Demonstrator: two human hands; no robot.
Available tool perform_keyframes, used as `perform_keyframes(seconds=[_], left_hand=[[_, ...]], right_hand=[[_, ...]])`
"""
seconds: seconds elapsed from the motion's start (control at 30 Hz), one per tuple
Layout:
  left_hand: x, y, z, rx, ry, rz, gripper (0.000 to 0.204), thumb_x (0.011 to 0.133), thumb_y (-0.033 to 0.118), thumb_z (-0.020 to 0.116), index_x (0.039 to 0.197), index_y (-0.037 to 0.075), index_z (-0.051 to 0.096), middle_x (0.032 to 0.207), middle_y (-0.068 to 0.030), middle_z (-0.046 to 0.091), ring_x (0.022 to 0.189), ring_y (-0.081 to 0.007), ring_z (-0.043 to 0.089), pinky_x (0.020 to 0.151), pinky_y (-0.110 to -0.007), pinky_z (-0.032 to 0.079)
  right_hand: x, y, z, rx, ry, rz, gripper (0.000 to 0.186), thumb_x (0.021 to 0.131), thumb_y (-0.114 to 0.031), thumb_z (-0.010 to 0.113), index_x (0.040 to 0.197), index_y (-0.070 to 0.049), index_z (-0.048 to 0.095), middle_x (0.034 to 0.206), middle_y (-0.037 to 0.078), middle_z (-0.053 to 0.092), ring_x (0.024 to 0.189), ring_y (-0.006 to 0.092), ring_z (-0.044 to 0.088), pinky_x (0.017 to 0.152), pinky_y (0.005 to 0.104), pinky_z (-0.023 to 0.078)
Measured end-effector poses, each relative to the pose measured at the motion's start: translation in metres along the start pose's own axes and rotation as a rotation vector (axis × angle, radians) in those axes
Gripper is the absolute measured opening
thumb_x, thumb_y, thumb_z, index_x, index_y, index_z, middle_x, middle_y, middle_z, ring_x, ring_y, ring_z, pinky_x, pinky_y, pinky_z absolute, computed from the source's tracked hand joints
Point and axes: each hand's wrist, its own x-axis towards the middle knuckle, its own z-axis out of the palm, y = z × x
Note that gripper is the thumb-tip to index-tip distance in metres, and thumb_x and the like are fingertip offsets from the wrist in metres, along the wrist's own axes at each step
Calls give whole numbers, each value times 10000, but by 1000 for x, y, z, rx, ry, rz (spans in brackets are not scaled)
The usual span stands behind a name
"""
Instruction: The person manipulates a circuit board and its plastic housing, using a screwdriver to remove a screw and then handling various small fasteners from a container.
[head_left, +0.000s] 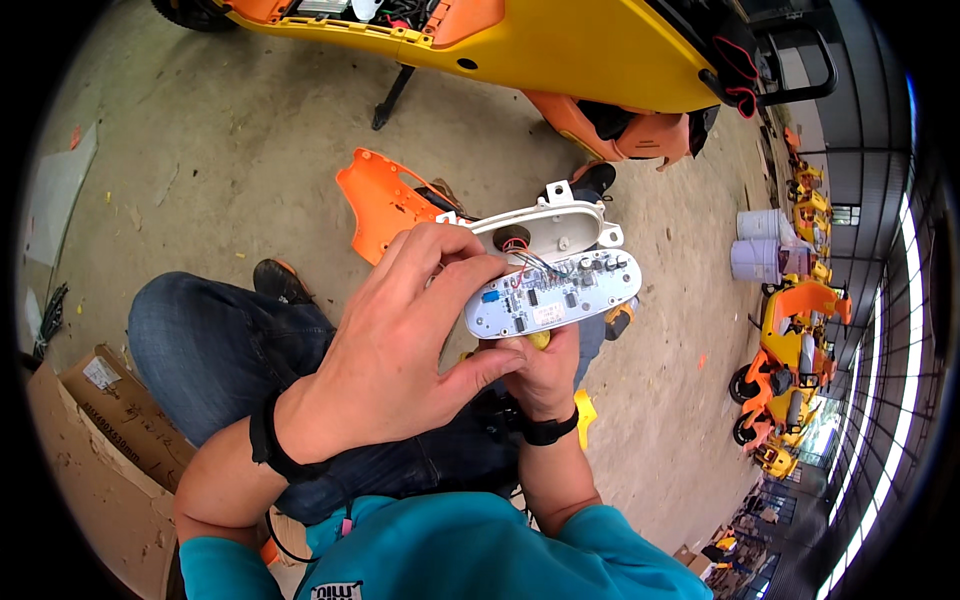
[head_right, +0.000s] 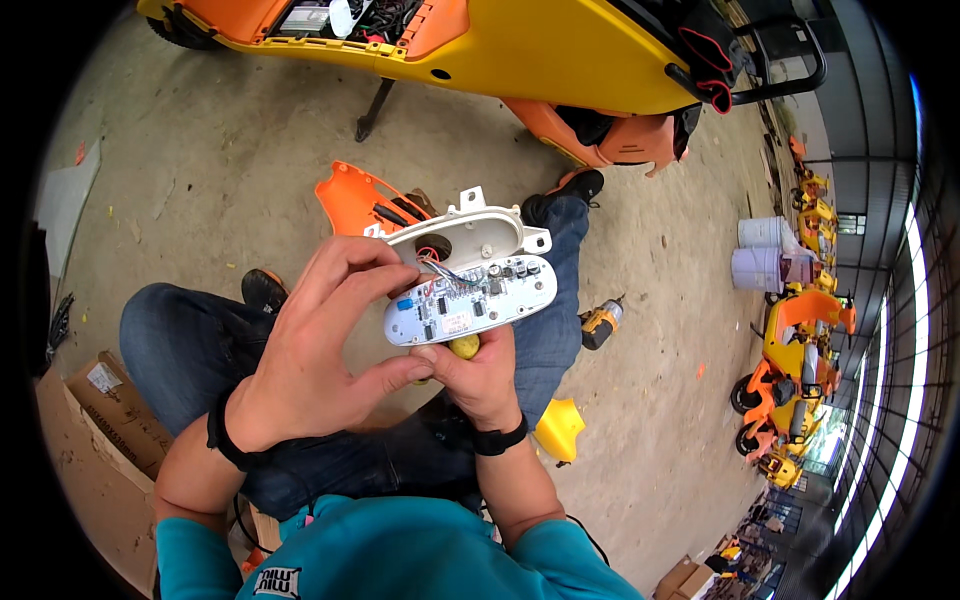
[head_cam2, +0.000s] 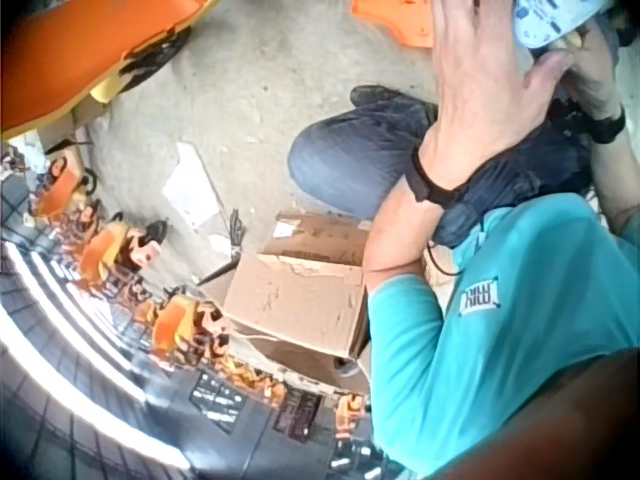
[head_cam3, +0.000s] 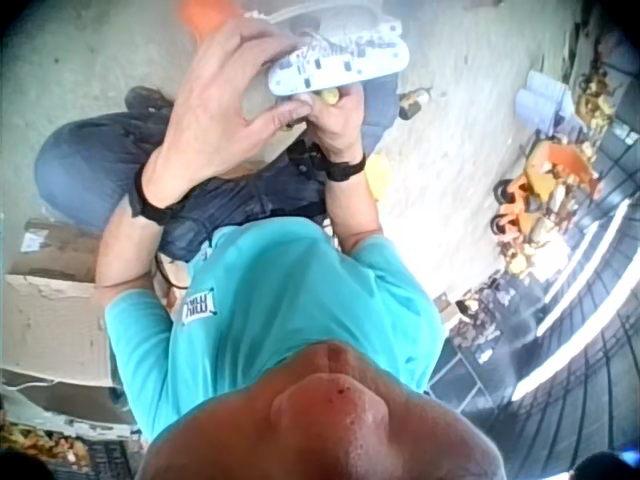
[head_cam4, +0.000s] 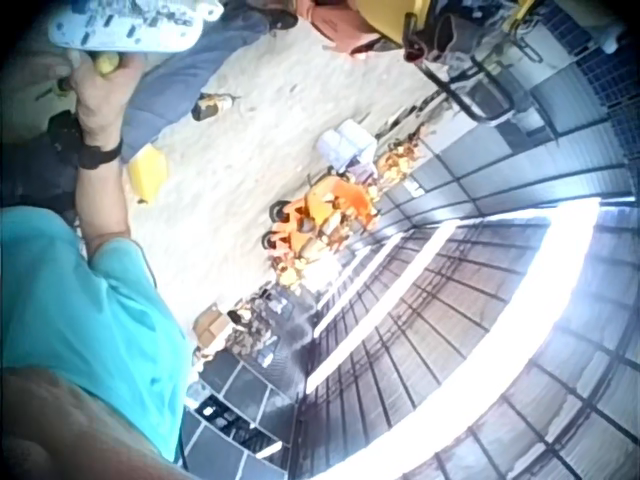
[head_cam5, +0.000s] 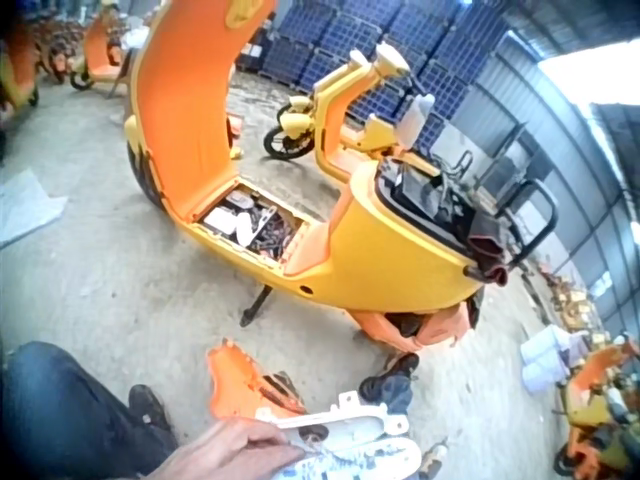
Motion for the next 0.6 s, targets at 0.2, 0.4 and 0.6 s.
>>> perform_keyframes(seconds=[0.2,0.4,0.6], left_hand=[[-1,-3,3,-28,7,2,594,631,50,843,1174,-3,608,1159,-155,548,1038,-327,574,886,-397,491],[-4,-3,4,-48,-8,-20,599,637,32,838,1184,-8,598,1209,-171,504,1070,-336,551,914,-402,485],[-5,-3,7,-39,4,-20,590,638,20,835,1176,-9,594,1223,-175,487,1095,-337,538,922,-394,486]], right_hand=[[-2,6,3,-9,51,24,570,764,-29,826,1271,-3,568,1132,73,671,979,148,657,872,308,542],[-2,8,7,19,35,22,541,757,8,800,1242,1,561,1076,82,667,917,155,658,784,300,562],[-3,6,11,48,27,61,497,757,41,756,1215,15,564,1042,101,666,889,172,663,756,305,568]])
